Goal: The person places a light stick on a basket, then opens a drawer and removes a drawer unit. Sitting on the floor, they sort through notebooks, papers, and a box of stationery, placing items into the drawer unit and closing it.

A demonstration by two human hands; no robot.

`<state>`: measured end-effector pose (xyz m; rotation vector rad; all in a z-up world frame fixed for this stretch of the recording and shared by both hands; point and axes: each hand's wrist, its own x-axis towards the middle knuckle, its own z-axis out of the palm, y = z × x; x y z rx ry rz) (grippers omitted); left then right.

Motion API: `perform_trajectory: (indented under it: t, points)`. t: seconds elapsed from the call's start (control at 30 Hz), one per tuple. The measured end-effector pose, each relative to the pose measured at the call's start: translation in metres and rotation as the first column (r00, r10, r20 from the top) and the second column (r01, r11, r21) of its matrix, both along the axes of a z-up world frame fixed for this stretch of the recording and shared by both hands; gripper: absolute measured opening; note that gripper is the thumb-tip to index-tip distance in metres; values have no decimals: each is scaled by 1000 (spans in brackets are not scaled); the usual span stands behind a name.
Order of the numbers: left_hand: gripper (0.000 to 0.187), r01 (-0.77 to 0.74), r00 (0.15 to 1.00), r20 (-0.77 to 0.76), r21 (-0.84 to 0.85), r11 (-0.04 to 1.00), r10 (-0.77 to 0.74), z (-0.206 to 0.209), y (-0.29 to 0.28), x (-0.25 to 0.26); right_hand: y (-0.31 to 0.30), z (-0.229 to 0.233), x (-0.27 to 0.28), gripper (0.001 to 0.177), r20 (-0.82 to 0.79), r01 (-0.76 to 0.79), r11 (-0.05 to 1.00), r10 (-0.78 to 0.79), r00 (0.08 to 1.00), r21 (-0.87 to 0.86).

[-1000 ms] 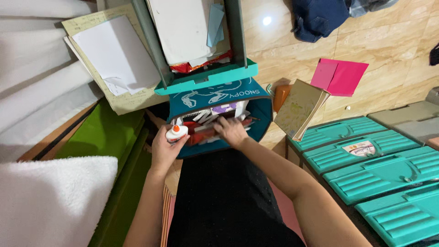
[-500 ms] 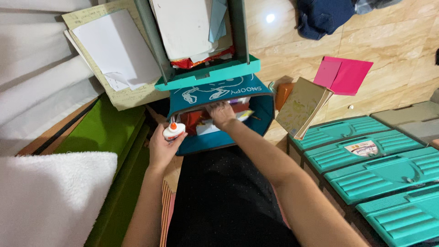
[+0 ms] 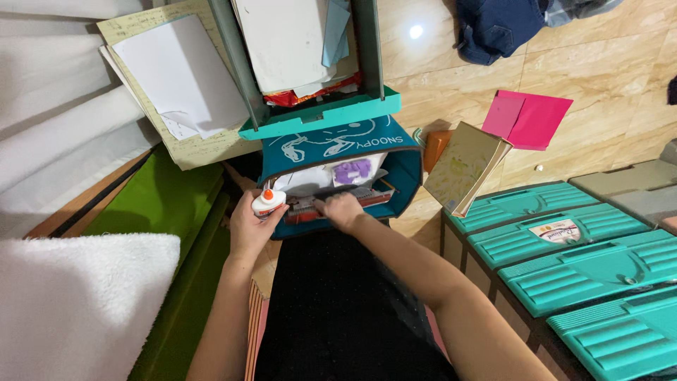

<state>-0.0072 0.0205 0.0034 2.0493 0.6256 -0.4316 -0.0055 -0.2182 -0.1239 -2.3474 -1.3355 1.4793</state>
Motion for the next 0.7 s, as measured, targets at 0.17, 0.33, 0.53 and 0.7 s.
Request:
perform_trajectory:
  t: [0.17, 0.33, 0.53, 0.7]
  points:
    - [45, -67, 998, -4, -44, 997, 67, -6, 5, -7, 10, 37, 54, 39, -217, 92, 992, -108, 970, -84]
    - [47, -366, 905, 109, -289, 884, 411, -21, 27, -20, -21, 94, 125, 32, -251, 391, 919, -370, 894, 40]
    - [49, -423, 823, 258, -318, 849, 506, -14, 57, -12, -48, 143, 228, 58, -498, 921, 386, -808, 313, -47]
    - [48, -411, 819, 272, -337, 847, 505, -4, 57, -3, -39, 119, 304, 48, -671, 993, 66, -733, 113, 95]
